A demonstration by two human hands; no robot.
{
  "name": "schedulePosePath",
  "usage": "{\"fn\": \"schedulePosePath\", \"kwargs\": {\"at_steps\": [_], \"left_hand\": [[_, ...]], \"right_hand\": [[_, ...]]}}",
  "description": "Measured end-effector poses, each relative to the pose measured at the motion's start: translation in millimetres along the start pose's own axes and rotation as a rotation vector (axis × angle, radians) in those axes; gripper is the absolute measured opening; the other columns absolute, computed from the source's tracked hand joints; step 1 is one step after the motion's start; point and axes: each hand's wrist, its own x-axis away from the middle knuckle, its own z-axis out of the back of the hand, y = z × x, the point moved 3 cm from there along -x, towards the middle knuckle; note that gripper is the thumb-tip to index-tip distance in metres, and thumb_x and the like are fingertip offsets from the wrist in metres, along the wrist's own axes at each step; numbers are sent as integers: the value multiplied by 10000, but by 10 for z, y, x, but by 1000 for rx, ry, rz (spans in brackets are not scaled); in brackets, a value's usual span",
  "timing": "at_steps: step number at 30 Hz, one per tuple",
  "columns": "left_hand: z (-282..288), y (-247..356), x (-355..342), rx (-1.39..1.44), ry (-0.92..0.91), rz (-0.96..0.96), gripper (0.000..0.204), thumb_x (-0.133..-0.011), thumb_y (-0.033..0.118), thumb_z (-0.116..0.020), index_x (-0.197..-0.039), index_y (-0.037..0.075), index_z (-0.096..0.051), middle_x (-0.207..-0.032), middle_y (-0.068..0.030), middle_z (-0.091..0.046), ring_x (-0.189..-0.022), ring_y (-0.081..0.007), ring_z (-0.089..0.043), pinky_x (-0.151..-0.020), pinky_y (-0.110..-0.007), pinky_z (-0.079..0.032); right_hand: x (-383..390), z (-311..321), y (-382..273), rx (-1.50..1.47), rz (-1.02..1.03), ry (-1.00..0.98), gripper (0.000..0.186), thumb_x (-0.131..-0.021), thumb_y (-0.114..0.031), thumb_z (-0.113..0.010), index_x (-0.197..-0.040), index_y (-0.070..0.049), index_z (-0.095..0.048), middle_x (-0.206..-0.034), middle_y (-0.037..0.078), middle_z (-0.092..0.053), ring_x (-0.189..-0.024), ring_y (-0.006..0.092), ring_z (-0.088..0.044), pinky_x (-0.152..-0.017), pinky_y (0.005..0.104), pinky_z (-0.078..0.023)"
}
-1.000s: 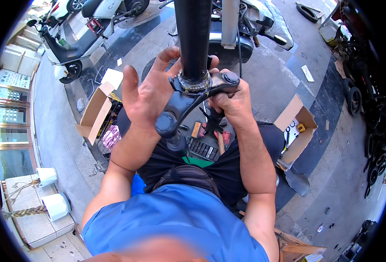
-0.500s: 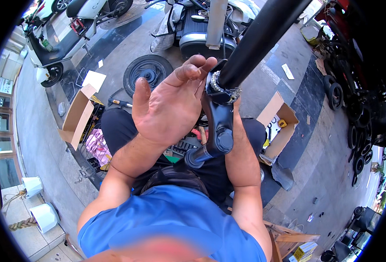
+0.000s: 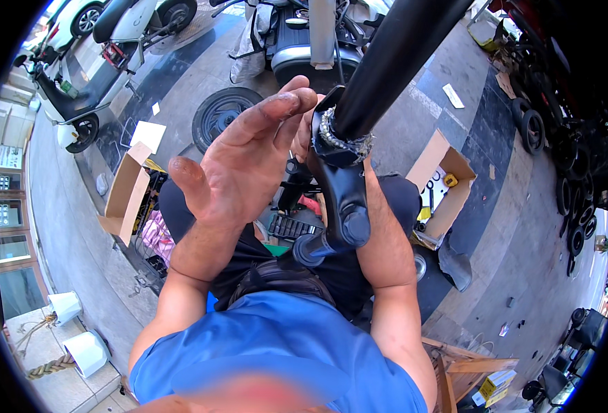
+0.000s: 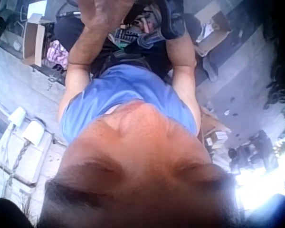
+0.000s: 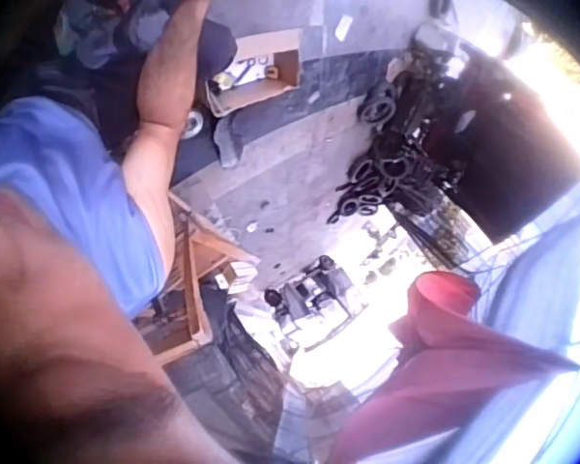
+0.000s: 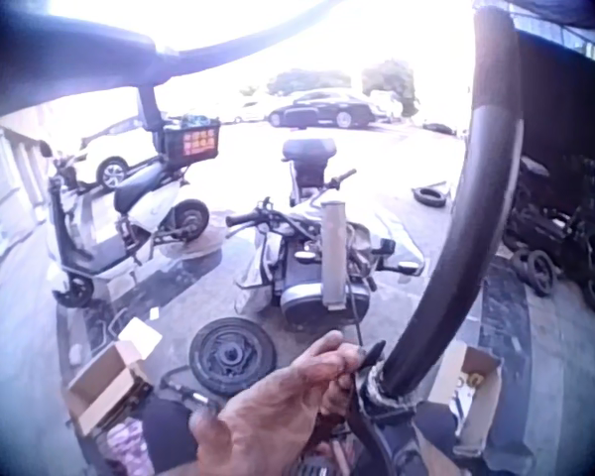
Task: The person applies oil to a motorcycle fork from a small bottle and wipes the metal surface by hand using a rag.
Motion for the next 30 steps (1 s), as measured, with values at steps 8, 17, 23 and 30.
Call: {"fn": "schedulePosePath", "kwargs": {"at_steps": [8,17,23,30], "left_hand": [[48,38,-22,-727,-95,-311,1143,-831,913,-442,-1603,109,-190,-1438,-301,-545,-1533,-415,-256,-1253,-517,-111],[18,-72,-5,-859,-152,-399,1198,-786,940,-469,-1613,117,-192,-1374,-269,-623,-1525,-451,-266,-1237,-531,-178],[-48,-79,47,-969,-135,-398,1168,-829,898,-475,-1594,59,-200,-1347,-240,-652,-1514,-457,-286,-1230,-541,-191],[-81,195,55,-1475,-281,-499,1033,-931,783,-472,-1565,17,-193,-1293,-213,-691,-1459,-423,-379,-1189,-552,-256]], "right_hand": [[-86,131,4,-53,62,-290,438,-936,-447,-686,-943,-24,-575,-619,94,-526,-537,223,-537,-535,376,-466],[-26,54,-8,0,46,-242,397,-950,-439,-679,-917,-63,-555,-622,57,-495,-519,186,-495,-552,356,-445],[43,-69,-93,95,51,-170,373,-960,-433,-675,-899,-90,-542,-624,33,-475,-506,162,-467,-564,342,-430],[52,-203,-126,254,53,-79,351,-971,-427,-670,-878,-120,-527,-626,4,-451,-492,133,-434,-578,326,-413]]}}
